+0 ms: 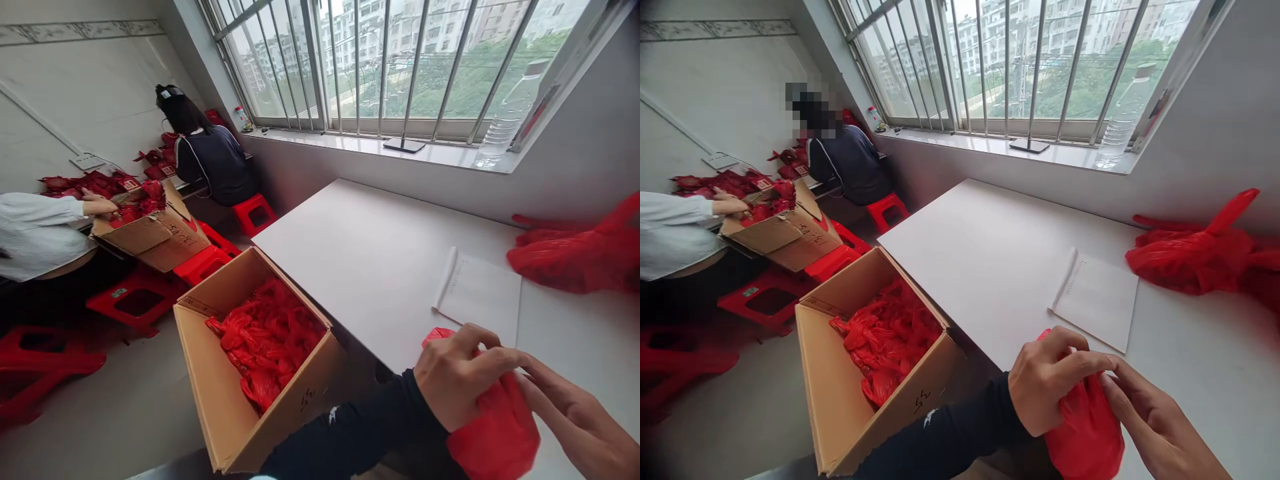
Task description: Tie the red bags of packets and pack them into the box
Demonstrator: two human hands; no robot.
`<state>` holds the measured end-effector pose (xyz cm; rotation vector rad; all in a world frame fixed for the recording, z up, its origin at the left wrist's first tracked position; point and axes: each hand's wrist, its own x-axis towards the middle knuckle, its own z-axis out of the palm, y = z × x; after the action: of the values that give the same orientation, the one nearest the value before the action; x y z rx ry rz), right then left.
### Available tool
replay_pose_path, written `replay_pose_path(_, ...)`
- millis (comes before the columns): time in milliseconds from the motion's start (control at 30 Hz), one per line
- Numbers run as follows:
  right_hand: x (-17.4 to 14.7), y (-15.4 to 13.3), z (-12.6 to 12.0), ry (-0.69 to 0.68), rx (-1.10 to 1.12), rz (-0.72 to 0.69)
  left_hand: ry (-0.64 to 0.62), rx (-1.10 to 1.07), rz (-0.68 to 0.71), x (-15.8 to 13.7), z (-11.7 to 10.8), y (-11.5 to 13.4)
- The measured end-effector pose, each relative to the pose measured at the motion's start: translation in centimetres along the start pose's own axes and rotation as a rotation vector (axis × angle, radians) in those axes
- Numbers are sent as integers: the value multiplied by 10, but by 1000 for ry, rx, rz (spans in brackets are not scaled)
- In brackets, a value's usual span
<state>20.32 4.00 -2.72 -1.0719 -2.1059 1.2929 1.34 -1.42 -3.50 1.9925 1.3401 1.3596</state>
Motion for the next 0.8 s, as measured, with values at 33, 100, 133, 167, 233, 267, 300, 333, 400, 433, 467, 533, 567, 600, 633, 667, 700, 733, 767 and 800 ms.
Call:
replay_pose_path(33, 2, -8, 1, -30, 53, 43, 20, -16, 9, 2, -4, 0)
replay_pose_path(100, 7, -25, 3, -59, 130, 79, 42, -62, 4, 7, -13, -1)
replay_pose_path(133, 9, -34, 4, -40, 128, 69, 38, -83, -5, 10, -18, -2)
replay_pose_path(167, 12, -41, 4, -10, 109, 53, 31, -99, -16, 14, -21, -4)
replay_pose_path(233, 15, -54, 5, 64, 45, 26, 10, -127, -32, 21, -27, -7)
replay_pose_path(267, 16, -59, 6, 96, 12, 16, 2, -141, -38, 24, -29, -8)
replay_pose_path(300, 16, -63, 7, 121, -20, 7, -6, -153, -44, 25, -31, -8)
replay_pose_path(333, 15, -67, 8, 139, -50, -3, -12, -164, -48, 27, -33, -7)
replay_pose_path(400, 14, -72, 9, 173, -102, -26, -30, -179, -50, 27, -37, -5)
replay_pose_path(433, 14, -75, 9, 187, -124, -36, -34, -183, -50, 28, -39, -4)
replay_pose_path(467, 14, -76, 9, 200, -141, -42, -35, -187, -49, 28, -40, -3)
replay_pose_path(533, 15, -77, 8, 219, -154, -42, -35, -199, -45, 28, -42, -2)
replay_pose_path(567, 16, -77, 8, 227, -151, -42, -35, -203, -44, 28, -42, -2)
replay_pose_path(600, 17, -77, 7, 236, -143, -45, -33, -202, -44, 28, -41, -3)
replay_pose_path(633, 17, -76, 7, 247, -126, -49, -31, -192, -47, 28, -40, -3)
replay_pose_path(667, 18, -75, 7, 255, -95, -51, -23, -175, -50, 27, -38, -4)
replay_pose_path(700, 19, -73, 8, 250, -50, -40, -8, -152, -57, 27, -35, -5)
replay_pose_path(733, 20, -71, 8, 231, 7, -16, 17, -128, -65, 26, -32, -7)
replay_pose_path(767, 20, -68, 9, 196, 69, 19, 48, -106, -69, 26, -27, -8)
replay_pose_path(800, 21, -65, 11, 152, 128, 57, 85, -90, -66, 25, -23, -9)
